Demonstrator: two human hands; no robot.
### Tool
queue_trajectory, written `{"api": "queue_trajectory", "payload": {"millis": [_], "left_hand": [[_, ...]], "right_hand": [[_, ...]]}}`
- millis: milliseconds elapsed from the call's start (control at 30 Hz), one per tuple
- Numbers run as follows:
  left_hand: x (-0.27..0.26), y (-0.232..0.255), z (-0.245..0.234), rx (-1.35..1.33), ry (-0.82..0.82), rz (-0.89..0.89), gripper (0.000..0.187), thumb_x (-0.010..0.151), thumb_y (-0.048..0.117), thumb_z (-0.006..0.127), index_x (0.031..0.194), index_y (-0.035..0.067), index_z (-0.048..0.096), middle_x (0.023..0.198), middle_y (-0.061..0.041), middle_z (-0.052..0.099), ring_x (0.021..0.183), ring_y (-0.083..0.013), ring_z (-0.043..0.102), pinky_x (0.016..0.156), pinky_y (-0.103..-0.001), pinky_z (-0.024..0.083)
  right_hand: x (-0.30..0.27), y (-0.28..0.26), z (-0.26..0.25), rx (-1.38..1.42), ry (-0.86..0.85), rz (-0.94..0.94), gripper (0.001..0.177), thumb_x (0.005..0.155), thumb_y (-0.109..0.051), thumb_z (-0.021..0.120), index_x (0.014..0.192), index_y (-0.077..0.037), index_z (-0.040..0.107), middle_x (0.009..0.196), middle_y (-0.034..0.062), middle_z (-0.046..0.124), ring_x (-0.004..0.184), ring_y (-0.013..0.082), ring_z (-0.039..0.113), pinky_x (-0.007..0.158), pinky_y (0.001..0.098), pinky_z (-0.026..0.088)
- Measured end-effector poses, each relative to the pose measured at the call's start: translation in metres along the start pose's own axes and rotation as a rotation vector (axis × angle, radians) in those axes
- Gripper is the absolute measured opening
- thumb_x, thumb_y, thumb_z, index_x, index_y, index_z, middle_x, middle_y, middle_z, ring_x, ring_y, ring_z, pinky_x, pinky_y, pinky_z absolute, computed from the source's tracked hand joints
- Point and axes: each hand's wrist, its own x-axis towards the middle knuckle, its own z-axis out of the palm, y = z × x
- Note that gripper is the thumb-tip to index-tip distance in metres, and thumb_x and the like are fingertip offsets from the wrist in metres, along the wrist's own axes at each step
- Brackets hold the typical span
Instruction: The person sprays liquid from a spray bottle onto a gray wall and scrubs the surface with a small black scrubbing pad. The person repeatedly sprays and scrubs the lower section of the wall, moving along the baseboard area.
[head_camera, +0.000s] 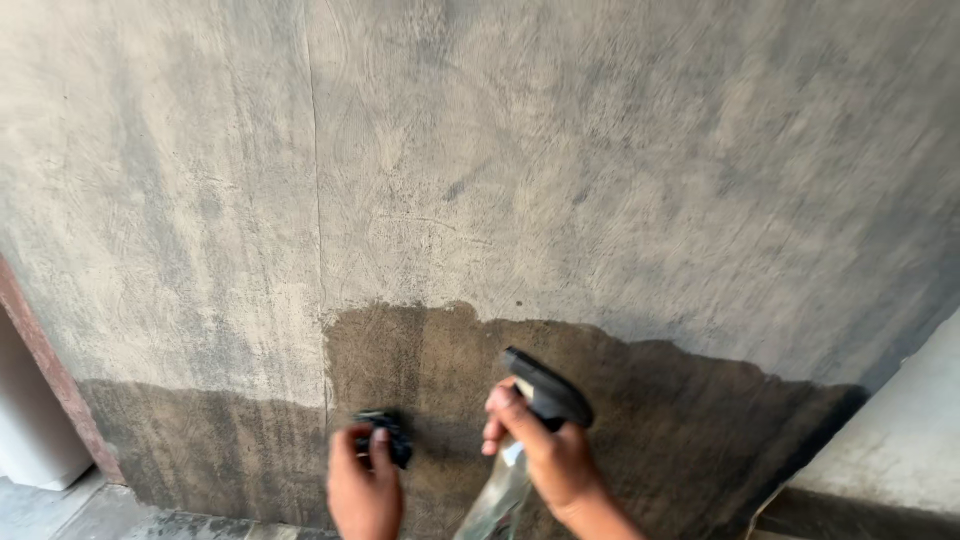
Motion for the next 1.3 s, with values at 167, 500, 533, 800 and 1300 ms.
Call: {"api": "queue_trajectory", "payload": {"millis": [167, 500, 533, 800, 1300], "left_hand": [[0.021, 0.006, -0.011, -0.104, 0.140, -0.080, 0.025, 0.100, 0.029, 0.066, 0.112, 0.007, 0.063, 0.091, -0.013, 0.073, 0.081, -0.0262, 0.072, 0.075, -0.040, 0.055], [0.067, 0.005, -0.051, -0.183, 0.175, -0.264, 0.029, 0.101, 0.027, 0.067, 0.118, 0.006, 0.058, 0.102, -0.014, 0.069, 0.088, -0.0255, 0.069, 0.074, -0.041, 0.054], [0.070, 0.002, -0.055, -0.186, 0.183, -0.257, 0.028, 0.101, 0.027, 0.067, 0.118, 0.006, 0.059, 0.102, -0.014, 0.069, 0.088, -0.0256, 0.069, 0.075, -0.041, 0.054], [0.089, -0.019, -0.073, -0.195, 0.258, -0.231, 0.027, 0.103, 0.024, 0.069, 0.118, 0.004, 0.059, 0.102, -0.017, 0.068, 0.092, -0.0290, 0.067, 0.079, -0.042, 0.052], [0.077, -0.004, -0.047, -0.225, 0.196, -0.009, 0.026, 0.100, 0.023, 0.067, 0.114, 0.002, 0.060, 0.108, -0.017, 0.068, 0.091, -0.0280, 0.070, 0.077, -0.038, 0.058]], "right_hand": [[-0.011, 0.007, 0.025, -0.012, -0.021, 0.097, 0.031, 0.087, -0.035, 0.073, 0.086, -0.004, 0.068, 0.069, 0.0086, 0.071, 0.056, 0.0186, 0.069, 0.054, 0.0355, 0.061], [-0.014, 0.016, 0.077, -0.108, -0.011, 0.122, 0.030, 0.092, -0.033, 0.072, 0.086, -0.004, 0.066, 0.073, 0.0059, 0.068, 0.060, 0.0165, 0.069, 0.058, 0.0313, 0.056], [-0.013, 0.018, 0.082, -0.122, 0.011, 0.182, 0.030, 0.091, -0.033, 0.072, 0.086, -0.004, 0.067, 0.072, 0.0064, 0.067, 0.059, 0.0165, 0.069, 0.057, 0.0317, 0.056], [-0.022, 0.051, 0.083, -0.340, 0.018, 0.320, 0.031, 0.087, -0.036, 0.072, 0.088, -0.005, 0.068, 0.076, 0.0069, 0.070, 0.058, 0.0159, 0.070, 0.056, 0.0322, 0.060], [0.007, 0.025, 0.086, -0.286, 0.305, 0.114, 0.027, 0.085, -0.029, 0.071, 0.088, -0.003, 0.074, 0.075, 0.0132, 0.077, 0.072, 0.0231, 0.076, 0.071, 0.0375, 0.065]]}}
